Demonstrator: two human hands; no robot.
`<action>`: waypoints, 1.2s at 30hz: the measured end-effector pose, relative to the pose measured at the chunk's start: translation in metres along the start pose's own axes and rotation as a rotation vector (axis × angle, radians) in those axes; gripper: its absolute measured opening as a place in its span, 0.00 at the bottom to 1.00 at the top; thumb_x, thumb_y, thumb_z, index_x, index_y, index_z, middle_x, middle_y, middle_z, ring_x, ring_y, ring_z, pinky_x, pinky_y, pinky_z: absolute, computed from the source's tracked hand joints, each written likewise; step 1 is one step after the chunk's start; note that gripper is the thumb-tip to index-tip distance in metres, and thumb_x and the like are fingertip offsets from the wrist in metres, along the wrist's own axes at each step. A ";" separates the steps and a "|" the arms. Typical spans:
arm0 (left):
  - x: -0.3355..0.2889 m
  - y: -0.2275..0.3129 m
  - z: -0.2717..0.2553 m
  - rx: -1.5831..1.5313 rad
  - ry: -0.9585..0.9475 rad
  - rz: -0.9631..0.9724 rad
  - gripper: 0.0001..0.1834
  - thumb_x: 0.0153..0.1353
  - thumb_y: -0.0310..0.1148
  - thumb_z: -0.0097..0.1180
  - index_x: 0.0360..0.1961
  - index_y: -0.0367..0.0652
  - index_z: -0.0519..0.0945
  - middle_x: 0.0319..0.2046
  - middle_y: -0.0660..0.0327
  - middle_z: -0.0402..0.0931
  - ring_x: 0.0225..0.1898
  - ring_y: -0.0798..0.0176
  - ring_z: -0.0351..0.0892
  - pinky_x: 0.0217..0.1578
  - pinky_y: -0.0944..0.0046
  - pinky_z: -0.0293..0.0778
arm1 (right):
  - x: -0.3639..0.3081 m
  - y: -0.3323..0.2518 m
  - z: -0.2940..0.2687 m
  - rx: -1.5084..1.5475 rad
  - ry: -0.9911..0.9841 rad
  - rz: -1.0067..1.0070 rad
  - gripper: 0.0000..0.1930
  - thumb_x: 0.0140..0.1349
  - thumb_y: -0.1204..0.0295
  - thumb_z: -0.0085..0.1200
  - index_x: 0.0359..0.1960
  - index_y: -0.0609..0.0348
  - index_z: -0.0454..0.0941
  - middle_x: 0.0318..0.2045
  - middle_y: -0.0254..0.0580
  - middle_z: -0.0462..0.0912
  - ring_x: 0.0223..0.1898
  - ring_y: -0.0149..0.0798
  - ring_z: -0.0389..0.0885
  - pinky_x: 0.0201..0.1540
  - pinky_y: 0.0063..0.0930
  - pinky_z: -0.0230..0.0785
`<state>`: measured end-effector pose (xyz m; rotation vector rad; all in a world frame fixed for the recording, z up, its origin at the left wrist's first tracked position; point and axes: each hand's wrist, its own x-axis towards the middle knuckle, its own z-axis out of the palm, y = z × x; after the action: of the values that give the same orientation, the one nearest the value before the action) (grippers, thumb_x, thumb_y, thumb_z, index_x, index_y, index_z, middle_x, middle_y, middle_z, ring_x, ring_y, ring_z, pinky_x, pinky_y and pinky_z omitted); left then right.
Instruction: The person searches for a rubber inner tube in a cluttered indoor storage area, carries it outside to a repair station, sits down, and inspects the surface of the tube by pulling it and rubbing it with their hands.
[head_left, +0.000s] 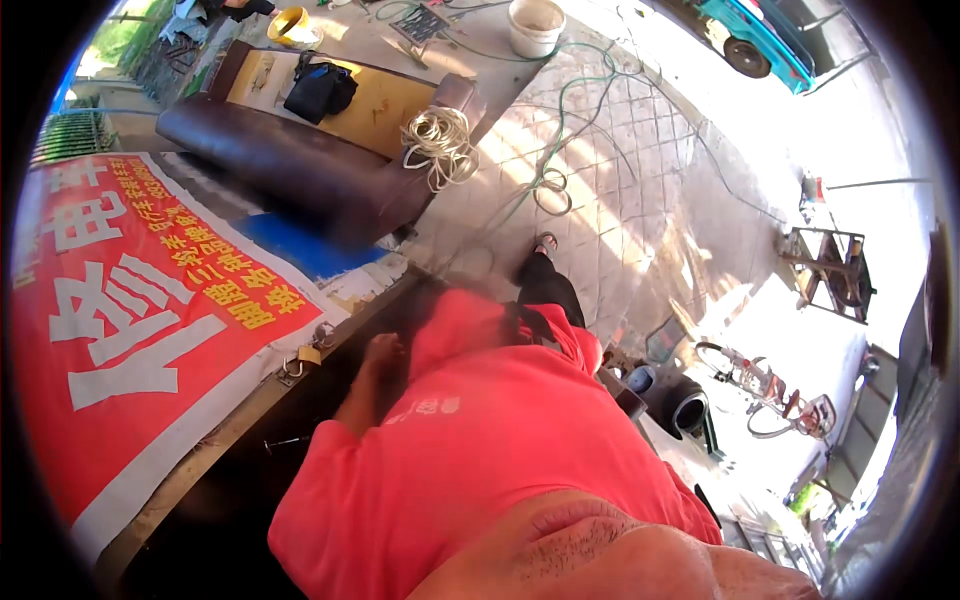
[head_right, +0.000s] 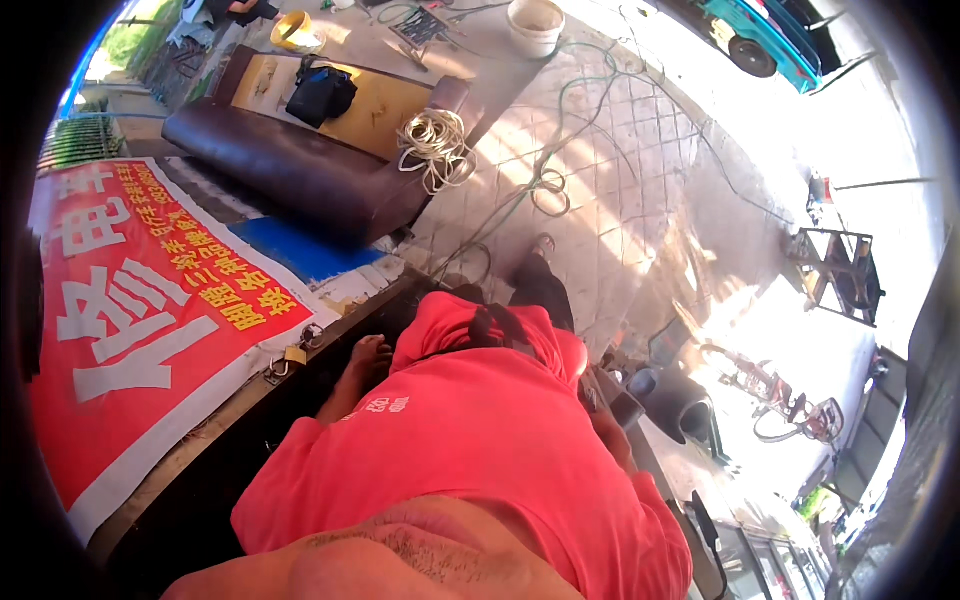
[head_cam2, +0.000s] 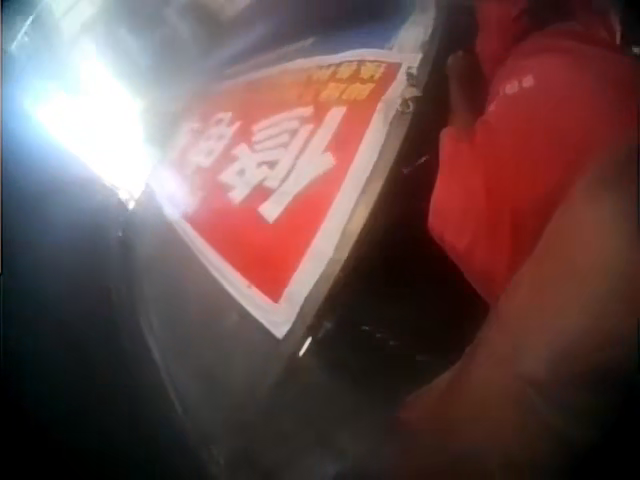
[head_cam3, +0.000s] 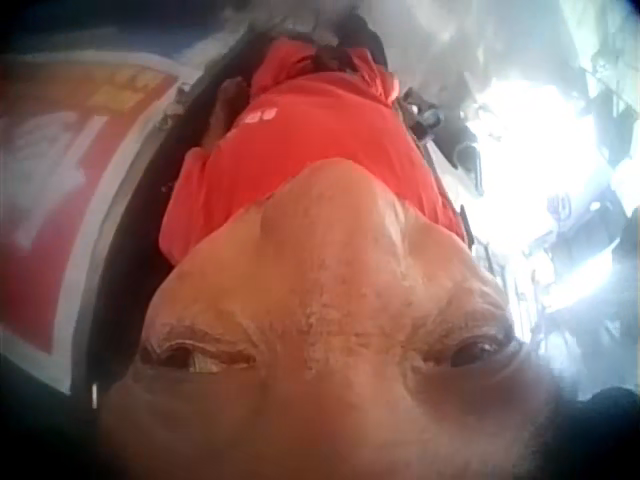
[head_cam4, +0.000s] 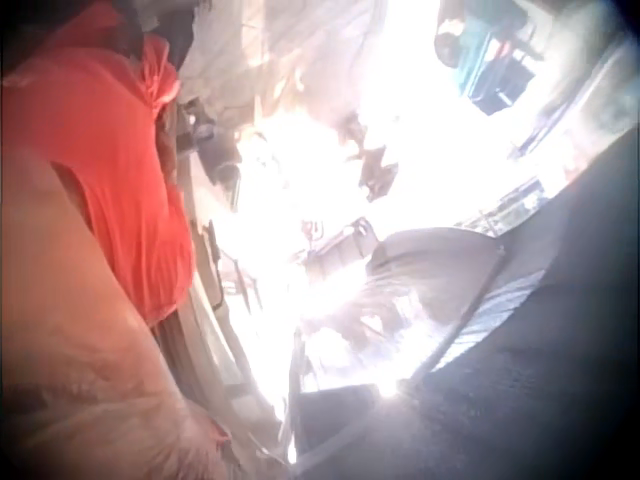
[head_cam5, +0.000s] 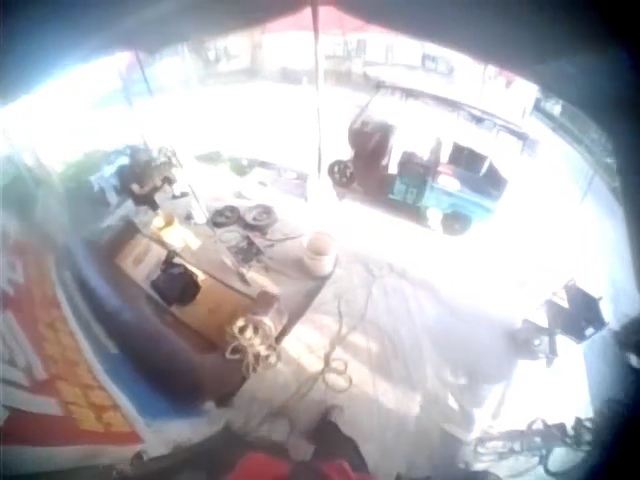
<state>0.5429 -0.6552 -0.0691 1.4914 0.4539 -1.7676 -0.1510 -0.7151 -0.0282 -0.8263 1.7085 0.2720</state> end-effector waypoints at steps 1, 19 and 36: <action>0.031 0.003 0.005 0.100 -0.051 0.062 0.07 0.71 0.38 0.52 0.44 0.49 0.73 0.25 0.62 0.74 0.20 0.64 0.74 0.16 0.66 0.67 | 0.019 -0.015 -0.022 -0.024 0.008 -0.030 0.15 0.54 0.72 0.65 0.44 0.60 0.83 0.35 0.39 0.86 0.37 0.34 0.84 0.38 0.32 0.76; 0.097 0.152 0.208 0.191 0.261 0.120 0.08 0.66 0.40 0.55 0.40 0.49 0.79 0.28 0.62 0.78 0.26 0.61 0.80 0.27 0.58 0.75 | 0.238 -0.345 -0.244 0.435 -0.161 -0.165 0.16 0.58 0.71 0.65 0.48 0.58 0.81 0.37 0.38 0.86 0.33 0.36 0.83 0.35 0.34 0.77; 0.241 0.398 0.241 0.110 0.379 0.101 0.16 0.67 0.44 0.57 0.50 0.50 0.73 0.36 0.62 0.77 0.32 0.60 0.82 0.28 0.59 0.74 | 0.377 -0.619 -0.265 0.316 -0.159 -0.151 0.21 0.55 0.68 0.66 0.51 0.59 0.80 0.41 0.39 0.85 0.39 0.37 0.84 0.41 0.34 0.76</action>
<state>0.6681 -1.1562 -0.1567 1.9038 0.4648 -1.4524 0.0151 -1.4596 -0.1465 -0.6750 1.4835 -0.0353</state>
